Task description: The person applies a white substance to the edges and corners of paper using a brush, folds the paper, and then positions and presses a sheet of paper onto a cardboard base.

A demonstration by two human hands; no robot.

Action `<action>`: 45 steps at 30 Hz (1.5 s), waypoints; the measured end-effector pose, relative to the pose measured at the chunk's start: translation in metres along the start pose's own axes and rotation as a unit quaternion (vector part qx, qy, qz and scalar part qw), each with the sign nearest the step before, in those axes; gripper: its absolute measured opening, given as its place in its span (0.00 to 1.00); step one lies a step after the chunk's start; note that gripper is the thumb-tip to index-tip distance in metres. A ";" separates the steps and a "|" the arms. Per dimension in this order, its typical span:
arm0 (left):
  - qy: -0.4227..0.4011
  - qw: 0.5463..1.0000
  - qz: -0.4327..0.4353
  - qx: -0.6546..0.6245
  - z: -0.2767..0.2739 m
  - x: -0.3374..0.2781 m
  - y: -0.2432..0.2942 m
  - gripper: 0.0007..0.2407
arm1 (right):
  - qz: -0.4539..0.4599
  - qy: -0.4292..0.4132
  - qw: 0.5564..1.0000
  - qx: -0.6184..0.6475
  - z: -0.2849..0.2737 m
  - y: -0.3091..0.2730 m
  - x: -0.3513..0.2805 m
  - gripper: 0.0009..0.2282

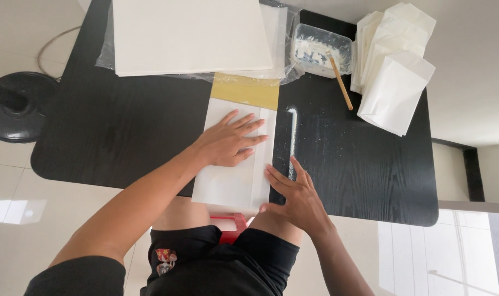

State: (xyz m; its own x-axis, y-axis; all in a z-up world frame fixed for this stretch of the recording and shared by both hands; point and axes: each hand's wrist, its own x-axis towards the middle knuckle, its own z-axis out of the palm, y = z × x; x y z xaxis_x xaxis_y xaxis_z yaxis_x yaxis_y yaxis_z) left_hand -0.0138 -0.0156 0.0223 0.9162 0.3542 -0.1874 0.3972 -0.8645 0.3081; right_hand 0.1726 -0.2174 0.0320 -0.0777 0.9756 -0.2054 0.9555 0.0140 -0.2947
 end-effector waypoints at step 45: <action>-0.001 0.999 -0.025 -0.025 0.011 0.012 -0.008 0.33 | 0.084 0.071 0.981 0.158 0.004 -0.032 -0.022 0.66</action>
State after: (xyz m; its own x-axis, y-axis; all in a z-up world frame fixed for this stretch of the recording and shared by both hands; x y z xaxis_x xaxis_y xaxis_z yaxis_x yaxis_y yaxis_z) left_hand -0.0070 -0.0082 0.0071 0.8949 0.3955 -0.2064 0.4448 -0.8268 0.3444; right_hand 0.1429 -0.2401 0.0424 0.1348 0.9794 -0.1501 0.8133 -0.1959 -0.5478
